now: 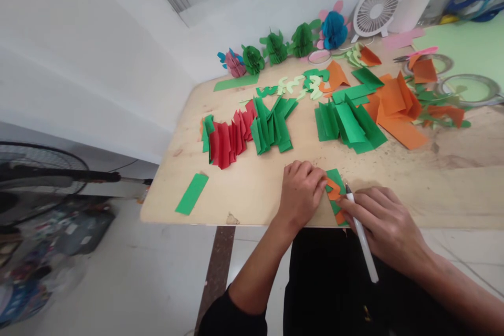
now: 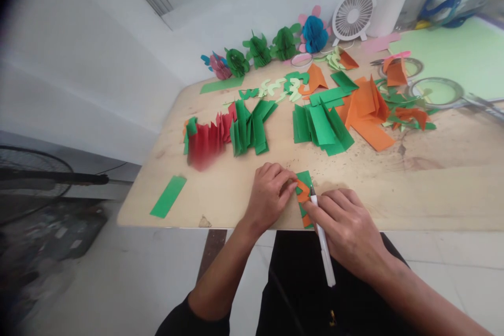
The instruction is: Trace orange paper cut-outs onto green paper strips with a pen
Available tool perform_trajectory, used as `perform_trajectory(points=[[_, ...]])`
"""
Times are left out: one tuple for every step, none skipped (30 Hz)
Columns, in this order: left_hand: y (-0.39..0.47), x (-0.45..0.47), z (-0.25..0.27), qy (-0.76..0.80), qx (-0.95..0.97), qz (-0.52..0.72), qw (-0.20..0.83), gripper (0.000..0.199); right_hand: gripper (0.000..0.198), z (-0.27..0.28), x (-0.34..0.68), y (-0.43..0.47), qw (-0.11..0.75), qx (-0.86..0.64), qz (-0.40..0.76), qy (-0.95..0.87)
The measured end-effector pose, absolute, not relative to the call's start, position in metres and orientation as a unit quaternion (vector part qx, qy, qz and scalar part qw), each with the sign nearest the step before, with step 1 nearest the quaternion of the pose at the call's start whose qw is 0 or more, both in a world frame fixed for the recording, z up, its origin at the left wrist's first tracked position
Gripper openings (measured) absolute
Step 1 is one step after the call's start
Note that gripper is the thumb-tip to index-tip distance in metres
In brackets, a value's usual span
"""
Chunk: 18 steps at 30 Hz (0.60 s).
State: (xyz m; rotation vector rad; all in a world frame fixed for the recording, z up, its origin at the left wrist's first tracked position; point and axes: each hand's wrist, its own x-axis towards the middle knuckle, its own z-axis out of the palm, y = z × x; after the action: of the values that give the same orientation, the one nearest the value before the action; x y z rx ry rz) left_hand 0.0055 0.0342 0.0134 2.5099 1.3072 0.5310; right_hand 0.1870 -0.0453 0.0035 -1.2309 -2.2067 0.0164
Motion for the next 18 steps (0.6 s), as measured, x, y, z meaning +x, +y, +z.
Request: perform_trajectory(points=[[0.0337, 0.0055, 0.0127, 0.451, 0.863, 0.188, 0.131, 0.004, 0.025, 0.0036, 0.1870, -0.0454, 0.302, -0.463, 0.005, -0.833], [0.0332, 0.0054, 0.0121, 0.452, 0.861, 0.193, 0.131, 0.004, 0.024, 0.0035, 0.1871, -0.0455, 0.301, -0.462, 0.004, -0.834], [0.0328, 0.0054, 0.0115, 0.454, 0.859, 0.198, 0.131, 0.005, 0.024, 0.0034, 0.1872, -0.0455, 0.298, -0.462, 0.004, -0.835], [0.0325, 0.0054, 0.0110, 0.455, 0.857, 0.203, 0.131, 0.006, 0.025, 0.0032, 0.1875, -0.0455, 0.295, -0.461, 0.003, -0.837], [0.0322, 0.0054, 0.0104, 0.456, 0.856, 0.206, 0.131, 0.008, 0.026, 0.0029, 0.1879, -0.0454, 0.292, -0.461, 0.004, -0.838], [0.0320, 0.0054, 0.0099, 0.457, 0.855, 0.209, 0.131, 0.009, 0.027, 0.0024, 0.1883, -0.0452, 0.289, -0.460, 0.006, -0.840], [0.0319, 0.0054, 0.0094, 0.458, 0.854, 0.210, 0.131, 0.010, 0.029, 0.0019, 0.1888, -0.0449, 0.285, -0.459, 0.009, -0.841], [0.0318, 0.0054, 0.0090, 0.459, 0.853, 0.210, 0.131, 0.010, 0.030, 0.0014, 0.1893, -0.0446, 0.283, -0.457, 0.012, -0.843], [0.0317, 0.0054, 0.0087, 0.460, 0.852, 0.210, 0.131, 0.009, 0.031, 0.0011, 0.1897, -0.0443, 0.281, -0.456, 0.014, -0.845], [0.0316, 0.0054, 0.0084, 0.461, 0.852, 0.210, 0.131, 0.008, 0.032, 0.0009, 0.1901, -0.0440, 0.279, -0.455, 0.016, -0.846], [0.0315, 0.0055, 0.0082, 0.462, 0.852, 0.211, 0.130, 0.007, 0.032, 0.0010, 0.1903, -0.0438, 0.277, -0.454, 0.018, -0.846], [0.0314, 0.0056, 0.0081, 0.462, 0.852, 0.211, 0.130, 0.006, 0.032, 0.0012, 0.1904, -0.0436, 0.276, -0.454, 0.019, -0.847], [0.0313, 0.0056, 0.0079, 0.461, 0.852, 0.212, 0.129, 0.005, 0.033, 0.0017, 0.1905, -0.0434, 0.275, -0.453, 0.020, -0.848], [0.0312, 0.0058, 0.0078, 0.461, 0.852, 0.213, 0.128, 0.004, 0.033, 0.0023, 0.1904, -0.0433, 0.273, -0.453, 0.020, -0.848], [0.0313, 0.0059, 0.0076, 0.460, 0.852, 0.213, 0.128, 0.003, 0.033, 0.0028, 0.1902, -0.0432, 0.272, -0.453, 0.020, -0.849], [0.0313, 0.0061, 0.0075, 0.461, 0.852, 0.213, 0.128, 0.003, 0.033, 0.0034, 0.1901, -0.0432, 0.270, -0.453, 0.020, -0.849], [0.0314, 0.0062, 0.0074, 0.461, 0.852, 0.214, 0.128, 0.002, 0.033, 0.0038, 0.1899, -0.0432, 0.269, -0.453, 0.019, -0.850], [0.0316, 0.0063, 0.0073, 0.462, 0.851, 0.214, 0.128, 0.002, 0.032, 0.0040, 0.1898, -0.0432, 0.268, -0.452, 0.018, -0.850]])
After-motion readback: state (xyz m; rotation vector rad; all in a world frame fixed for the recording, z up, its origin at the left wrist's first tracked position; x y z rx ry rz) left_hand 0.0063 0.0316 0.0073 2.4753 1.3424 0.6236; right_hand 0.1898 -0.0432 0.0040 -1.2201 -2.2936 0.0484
